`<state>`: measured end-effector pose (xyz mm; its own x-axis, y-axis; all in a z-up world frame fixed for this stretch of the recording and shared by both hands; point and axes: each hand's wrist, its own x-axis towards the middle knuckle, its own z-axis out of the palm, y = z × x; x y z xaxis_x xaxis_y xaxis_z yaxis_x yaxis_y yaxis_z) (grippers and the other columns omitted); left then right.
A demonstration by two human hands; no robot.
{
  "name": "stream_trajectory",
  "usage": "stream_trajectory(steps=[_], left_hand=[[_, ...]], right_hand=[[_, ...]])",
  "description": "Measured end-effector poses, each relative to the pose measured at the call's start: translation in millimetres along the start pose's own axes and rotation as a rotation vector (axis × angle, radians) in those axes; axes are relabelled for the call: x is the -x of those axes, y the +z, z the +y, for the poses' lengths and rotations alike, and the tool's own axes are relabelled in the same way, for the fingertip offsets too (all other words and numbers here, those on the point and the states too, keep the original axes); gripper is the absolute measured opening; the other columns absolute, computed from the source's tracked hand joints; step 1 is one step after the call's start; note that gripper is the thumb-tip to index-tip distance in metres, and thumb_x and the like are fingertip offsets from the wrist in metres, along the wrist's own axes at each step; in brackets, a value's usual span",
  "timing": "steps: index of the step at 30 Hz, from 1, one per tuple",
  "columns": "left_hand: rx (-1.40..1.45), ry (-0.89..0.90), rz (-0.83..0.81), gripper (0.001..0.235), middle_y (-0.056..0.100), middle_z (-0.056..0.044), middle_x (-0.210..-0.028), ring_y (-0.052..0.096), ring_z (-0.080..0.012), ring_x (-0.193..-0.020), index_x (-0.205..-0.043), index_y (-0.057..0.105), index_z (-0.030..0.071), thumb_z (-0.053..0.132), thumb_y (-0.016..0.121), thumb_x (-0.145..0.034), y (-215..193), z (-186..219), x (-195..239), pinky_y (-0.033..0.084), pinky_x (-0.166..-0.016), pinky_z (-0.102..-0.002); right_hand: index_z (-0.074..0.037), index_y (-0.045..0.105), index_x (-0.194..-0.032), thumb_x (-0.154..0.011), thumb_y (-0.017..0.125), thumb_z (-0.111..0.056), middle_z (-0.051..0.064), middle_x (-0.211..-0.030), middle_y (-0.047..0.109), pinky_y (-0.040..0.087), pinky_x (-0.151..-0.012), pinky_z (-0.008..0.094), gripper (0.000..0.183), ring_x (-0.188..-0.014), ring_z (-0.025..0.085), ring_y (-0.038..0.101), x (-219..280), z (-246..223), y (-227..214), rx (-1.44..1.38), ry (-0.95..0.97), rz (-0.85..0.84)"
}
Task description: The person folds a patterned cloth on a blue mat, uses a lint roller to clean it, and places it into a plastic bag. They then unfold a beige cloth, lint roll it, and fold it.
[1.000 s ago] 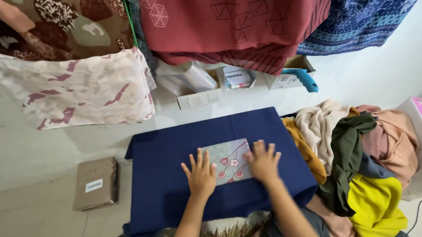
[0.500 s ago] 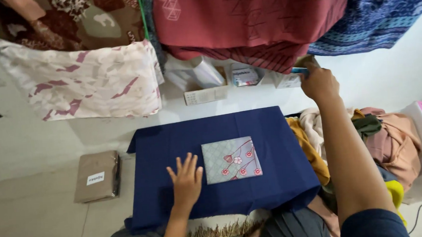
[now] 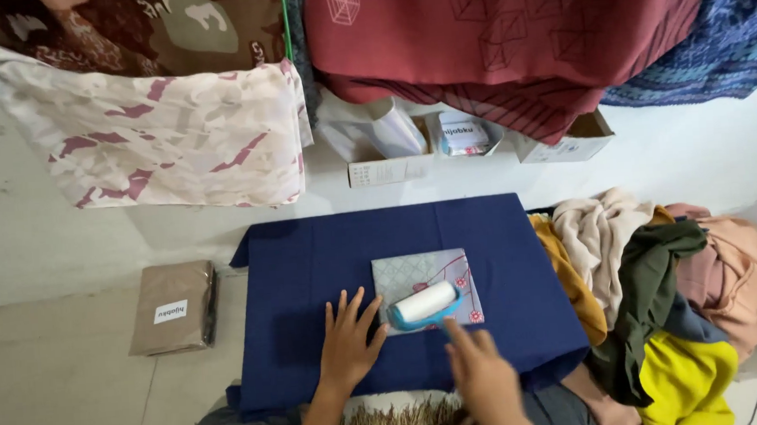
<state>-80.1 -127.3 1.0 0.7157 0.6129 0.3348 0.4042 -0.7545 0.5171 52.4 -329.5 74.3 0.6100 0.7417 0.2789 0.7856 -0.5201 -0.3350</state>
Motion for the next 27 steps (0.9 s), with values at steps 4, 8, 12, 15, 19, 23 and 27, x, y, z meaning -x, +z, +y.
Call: stream_trajectory(steps=[4,8,12,15,19,23,27], left_hand=[[-0.064,-0.034,-0.034,0.064,0.043,-0.012,-0.156,0.028,-0.0396,-0.149,-0.146,0.054,0.021,0.062,0.043,-0.098,2,-1,-3,0.013,-0.121,-0.06],[-0.101,-0.064,-0.019,0.061,0.046,-0.011,-0.154,0.029,-0.0407,-0.149,-0.143,0.055,0.022,0.062,0.043,-0.099,-4,6,0,0.015,-0.119,-0.065],[-0.092,-0.04,0.003,0.06,0.047,-0.012,-0.153,0.03,-0.0413,-0.148,-0.142,0.056,0.02,0.061,0.043,-0.1,-9,9,1,0.016,-0.118,-0.065],[-0.126,-0.03,0.008,0.061,0.046,-0.011,-0.154,0.031,-0.0408,-0.148,-0.141,0.056,0.018,0.06,0.046,-0.099,-4,6,2,0.017,-0.119,-0.065],[-0.111,-0.03,-0.012,0.068,0.045,-0.01,-0.155,0.03,-0.041,-0.148,-0.144,0.055,0.021,0.068,0.038,-0.098,0,3,2,0.016,-0.119,-0.064],[-0.131,-0.032,-0.012,0.068,0.045,-0.01,-0.155,0.03,-0.0405,-0.148,-0.144,0.055,0.021,0.068,0.036,-0.098,5,0,1,0.015,-0.119,-0.066],[-0.164,-0.027,-0.03,0.066,0.042,-0.01,-0.157,0.027,-0.0399,-0.15,-0.147,0.051,0.02,0.065,0.039,-0.099,5,-1,1,0.013,-0.119,-0.066]], right_hand=[[-0.023,0.059,-0.139,-0.09,0.065,-0.02,0.007,-0.088,0.061,0.05,-0.035,0.04,0.05,-0.037,0.024,0.059,-21,-33,22,0.153,-0.04,0.082],[-0.021,0.058,-0.137,-0.09,0.066,-0.022,0.01,-0.094,0.062,0.049,-0.035,0.04,0.048,-0.037,0.027,0.058,-63,-37,51,0.214,-0.107,0.224],[-0.017,0.06,-0.136,-0.088,0.068,-0.018,0.013,-0.088,0.065,0.05,-0.039,0.04,0.048,-0.044,0.03,0.062,-84,-39,62,0.145,-0.114,0.242],[-0.022,0.057,-0.138,-0.09,0.066,-0.02,0.01,-0.098,0.066,0.052,-0.038,0.04,0.049,-0.041,0.027,0.063,-58,-33,42,0.191,-0.11,0.17],[-0.021,0.058,-0.136,-0.096,0.062,-0.022,0.008,-0.085,0.062,0.05,-0.032,0.036,0.041,-0.034,0.021,0.06,-7,-26,12,0.22,-0.099,0.141],[-0.029,0.057,-0.14,-0.09,0.065,-0.025,0.004,-0.082,0.057,0.051,-0.037,0.043,0.051,-0.038,0.028,0.06,12,-14,14,0.202,-0.013,0.08],[-0.02,0.059,-0.136,-0.09,0.065,-0.021,0.01,-0.088,0.065,0.05,-0.033,0.037,0.046,-0.036,0.024,0.06,-21,-27,20,0.216,-0.095,0.165]])
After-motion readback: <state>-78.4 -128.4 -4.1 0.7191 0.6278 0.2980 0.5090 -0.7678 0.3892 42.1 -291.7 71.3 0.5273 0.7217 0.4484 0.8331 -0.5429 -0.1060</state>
